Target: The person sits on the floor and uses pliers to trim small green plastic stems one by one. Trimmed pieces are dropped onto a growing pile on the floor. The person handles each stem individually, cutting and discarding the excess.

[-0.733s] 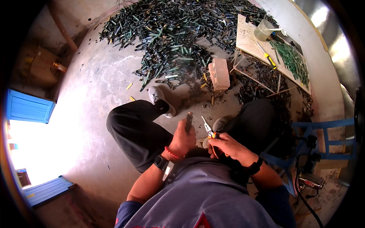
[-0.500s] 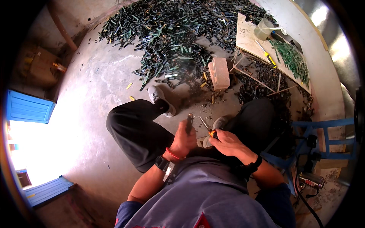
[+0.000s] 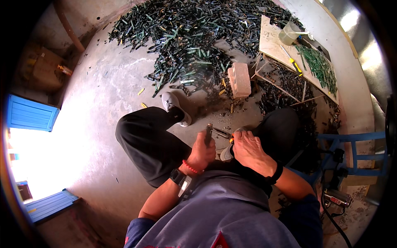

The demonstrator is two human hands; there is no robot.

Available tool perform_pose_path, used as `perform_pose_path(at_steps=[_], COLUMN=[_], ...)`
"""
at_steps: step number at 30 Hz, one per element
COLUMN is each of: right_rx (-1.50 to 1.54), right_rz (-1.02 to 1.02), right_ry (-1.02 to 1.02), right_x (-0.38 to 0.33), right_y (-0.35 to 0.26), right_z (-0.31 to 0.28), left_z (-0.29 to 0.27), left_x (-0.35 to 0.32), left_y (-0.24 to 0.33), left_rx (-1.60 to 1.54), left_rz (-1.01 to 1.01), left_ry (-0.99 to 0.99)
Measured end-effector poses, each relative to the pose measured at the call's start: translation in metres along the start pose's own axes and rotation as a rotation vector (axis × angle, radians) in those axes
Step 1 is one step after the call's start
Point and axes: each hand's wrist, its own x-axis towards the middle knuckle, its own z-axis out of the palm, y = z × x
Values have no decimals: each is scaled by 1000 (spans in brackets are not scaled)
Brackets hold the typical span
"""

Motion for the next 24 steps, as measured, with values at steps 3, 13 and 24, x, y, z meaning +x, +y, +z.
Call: perform_pose_path(at_steps=[3,13,24], right_rx=[-32,-213,-156], right_rz=[-13,-104,-115], right_ry=[34,179,184], right_x=[1,-1,-3], right_y=[1,-4,-1], right_z=[4,-2,2], left_z=[-1,-3,-2], left_x=[1,4,4], left_y=[-1,-3,-4], left_rx=[-3,-4,8], left_rz=[0,-3,-18], left_ry=[-1,-12,7])
